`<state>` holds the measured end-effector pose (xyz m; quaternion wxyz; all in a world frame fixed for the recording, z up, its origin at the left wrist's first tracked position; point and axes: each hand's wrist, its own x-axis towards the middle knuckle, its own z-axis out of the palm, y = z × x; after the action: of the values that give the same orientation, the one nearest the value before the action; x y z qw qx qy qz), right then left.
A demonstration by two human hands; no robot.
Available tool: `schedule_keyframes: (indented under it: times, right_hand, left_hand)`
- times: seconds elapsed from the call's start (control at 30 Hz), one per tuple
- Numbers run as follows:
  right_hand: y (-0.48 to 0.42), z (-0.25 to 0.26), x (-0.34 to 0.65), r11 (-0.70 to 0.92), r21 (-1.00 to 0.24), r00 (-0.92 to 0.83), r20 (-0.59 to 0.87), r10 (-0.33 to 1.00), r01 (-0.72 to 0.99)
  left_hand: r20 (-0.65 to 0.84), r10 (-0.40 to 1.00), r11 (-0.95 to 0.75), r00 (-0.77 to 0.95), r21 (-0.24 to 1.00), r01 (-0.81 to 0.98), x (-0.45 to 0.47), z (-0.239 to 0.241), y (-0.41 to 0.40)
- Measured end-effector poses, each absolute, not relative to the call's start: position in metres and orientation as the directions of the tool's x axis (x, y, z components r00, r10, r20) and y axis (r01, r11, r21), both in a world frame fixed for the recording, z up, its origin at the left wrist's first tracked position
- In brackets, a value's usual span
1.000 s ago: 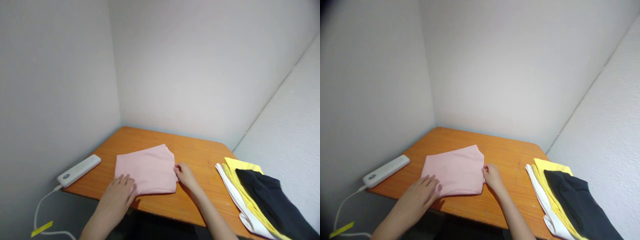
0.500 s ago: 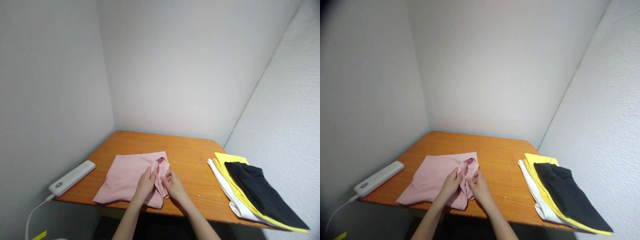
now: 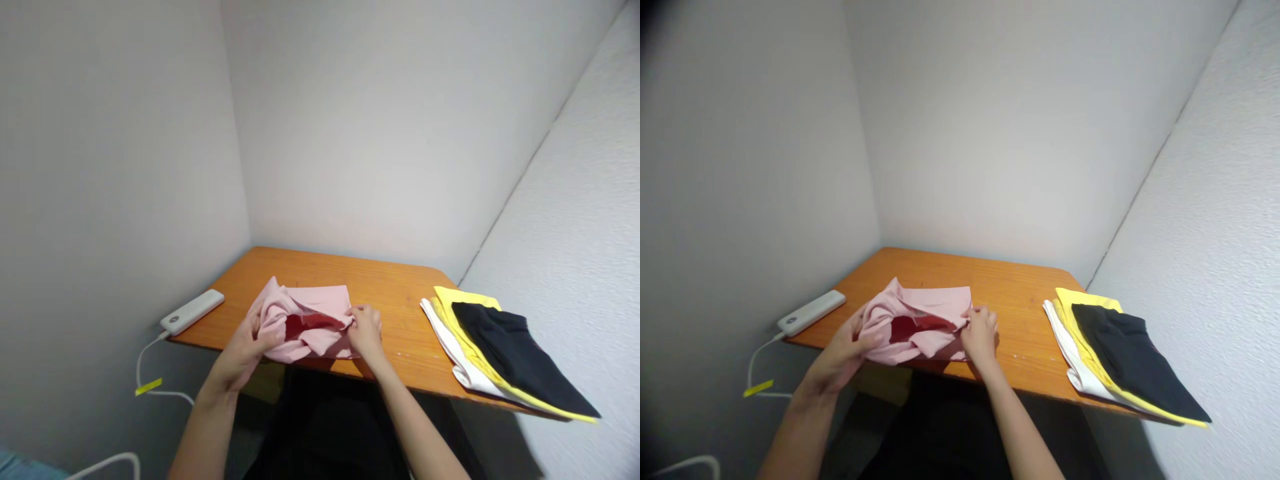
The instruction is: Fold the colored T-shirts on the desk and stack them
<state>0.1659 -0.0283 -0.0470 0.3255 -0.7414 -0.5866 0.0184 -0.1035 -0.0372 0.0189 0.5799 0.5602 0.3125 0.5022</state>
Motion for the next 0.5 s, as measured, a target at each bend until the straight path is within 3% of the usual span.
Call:
schedule_keyframes:
  times: [0.1,0.2,0.27,0.33,0.4,0.5]
  right_hand:
    - [-0.057,0.003,0.195,0.001,-0.570,0.325,0.470,0.821,0.822]
    - [-0.090,0.063,0.222,0.011,-0.579,0.368,0.533,0.762,0.815]
    - [-0.111,0.097,0.233,0.023,-0.620,0.382,0.511,0.770,0.784]
    - [-0.134,0.120,0.234,0.035,-0.677,0.397,0.471,0.788,0.735]
    - [-0.161,0.131,0.227,0.046,-0.680,0.419,0.502,0.757,0.732]
    - [-0.207,0.127,0.205,0.089,-0.574,0.448,0.718,0.533,0.814]
  left_hand:
    - [0.334,0.931,-0.364,0.149,0.888,0.282,-0.141,0.036,-0.057]
    - [0.520,0.854,-0.323,-0.016,0.554,0.767,-0.169,0.054,-0.068]
    - [0.610,0.792,-0.240,-0.031,0.358,0.903,-0.177,0.069,-0.074]
    - [0.639,0.767,-0.136,-0.058,0.250,0.959,-0.178,0.085,-0.083]
    - [0.625,0.769,-0.035,-0.135,0.251,0.967,-0.173,0.099,-0.094]
    - [0.620,0.732,-0.073,-0.282,0.484,0.872,-0.160,0.109,-0.118]
